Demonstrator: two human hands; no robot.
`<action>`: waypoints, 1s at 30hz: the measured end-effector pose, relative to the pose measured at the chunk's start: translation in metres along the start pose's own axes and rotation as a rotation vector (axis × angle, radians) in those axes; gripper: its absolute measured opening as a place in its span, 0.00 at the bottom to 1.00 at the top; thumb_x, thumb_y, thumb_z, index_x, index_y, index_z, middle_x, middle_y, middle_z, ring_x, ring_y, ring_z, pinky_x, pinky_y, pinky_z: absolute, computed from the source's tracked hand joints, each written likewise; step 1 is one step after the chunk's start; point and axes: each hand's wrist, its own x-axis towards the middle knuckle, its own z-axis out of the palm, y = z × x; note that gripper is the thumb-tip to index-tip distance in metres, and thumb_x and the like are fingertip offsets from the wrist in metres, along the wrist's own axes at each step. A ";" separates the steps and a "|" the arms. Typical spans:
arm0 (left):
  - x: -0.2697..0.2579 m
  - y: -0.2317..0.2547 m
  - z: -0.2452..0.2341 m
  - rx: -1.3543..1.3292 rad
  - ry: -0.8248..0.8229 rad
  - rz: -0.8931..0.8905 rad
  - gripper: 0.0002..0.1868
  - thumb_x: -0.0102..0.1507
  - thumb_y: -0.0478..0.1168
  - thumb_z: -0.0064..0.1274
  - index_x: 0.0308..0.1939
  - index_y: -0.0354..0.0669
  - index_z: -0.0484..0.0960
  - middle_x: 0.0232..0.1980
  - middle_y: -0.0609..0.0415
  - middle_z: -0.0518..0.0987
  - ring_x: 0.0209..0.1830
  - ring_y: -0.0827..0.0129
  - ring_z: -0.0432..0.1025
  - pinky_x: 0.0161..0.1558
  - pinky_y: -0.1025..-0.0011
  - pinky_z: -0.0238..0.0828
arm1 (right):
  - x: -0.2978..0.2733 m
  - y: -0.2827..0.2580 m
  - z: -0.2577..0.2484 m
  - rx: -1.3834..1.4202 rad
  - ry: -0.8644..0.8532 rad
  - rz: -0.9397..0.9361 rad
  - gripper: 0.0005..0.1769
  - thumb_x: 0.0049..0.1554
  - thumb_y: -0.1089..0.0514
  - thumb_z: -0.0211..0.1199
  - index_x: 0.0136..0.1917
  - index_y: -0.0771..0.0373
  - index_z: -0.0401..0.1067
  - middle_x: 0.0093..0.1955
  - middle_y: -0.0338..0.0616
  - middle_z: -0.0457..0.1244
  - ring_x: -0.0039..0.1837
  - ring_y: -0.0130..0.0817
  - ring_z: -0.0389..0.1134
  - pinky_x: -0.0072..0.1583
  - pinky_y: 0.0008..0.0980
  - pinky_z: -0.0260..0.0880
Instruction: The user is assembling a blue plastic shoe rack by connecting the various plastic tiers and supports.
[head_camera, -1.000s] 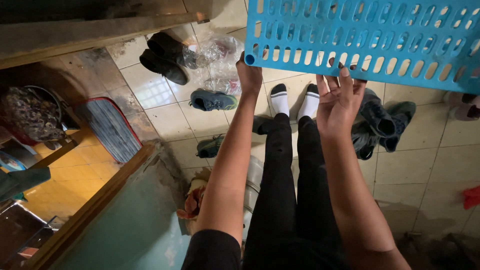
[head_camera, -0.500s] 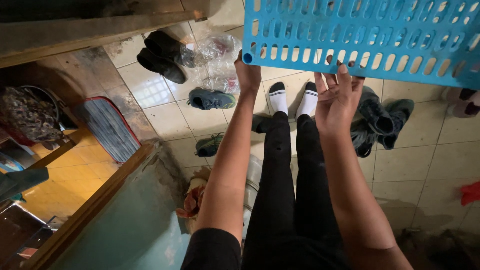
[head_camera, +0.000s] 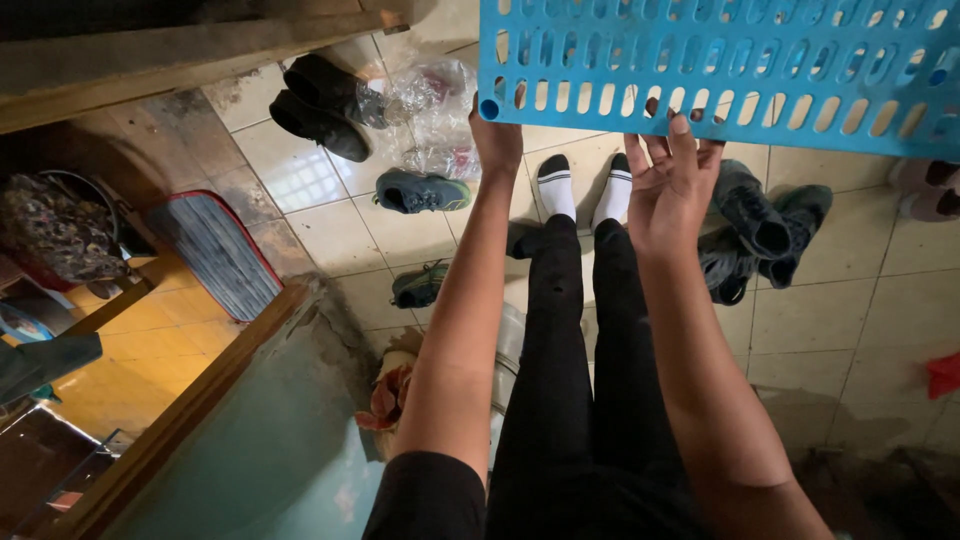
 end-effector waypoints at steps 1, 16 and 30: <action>-0.001 -0.002 0.000 -0.029 -0.011 0.004 0.10 0.66 0.33 0.57 0.51 0.31 0.80 0.47 0.45 0.84 0.44 0.64 0.79 0.47 0.70 0.75 | 0.000 0.000 -0.001 0.001 0.000 0.004 0.20 0.66 0.60 0.66 0.66 0.56 0.60 0.63 0.45 0.67 0.66 0.38 0.70 0.73 0.46 0.71; -0.001 0.131 -0.074 -0.476 -0.002 0.008 0.24 0.78 0.52 0.33 0.70 0.43 0.72 0.75 0.49 0.69 0.78 0.59 0.61 0.76 0.57 0.54 | 0.005 0.004 -0.018 -0.088 0.009 0.054 0.19 0.66 0.58 0.63 0.66 0.58 0.60 0.63 0.45 0.67 0.64 0.37 0.71 0.67 0.47 0.73; -0.083 0.286 0.013 -0.026 -0.314 0.616 0.15 0.78 0.42 0.39 0.59 0.41 0.79 0.78 0.46 0.63 0.81 0.53 0.58 0.75 0.58 0.61 | -0.014 -0.084 -0.096 -0.137 0.154 -0.001 0.29 0.63 0.60 0.54 0.76 0.59 0.53 0.71 0.49 0.60 0.70 0.41 0.66 0.67 0.44 0.69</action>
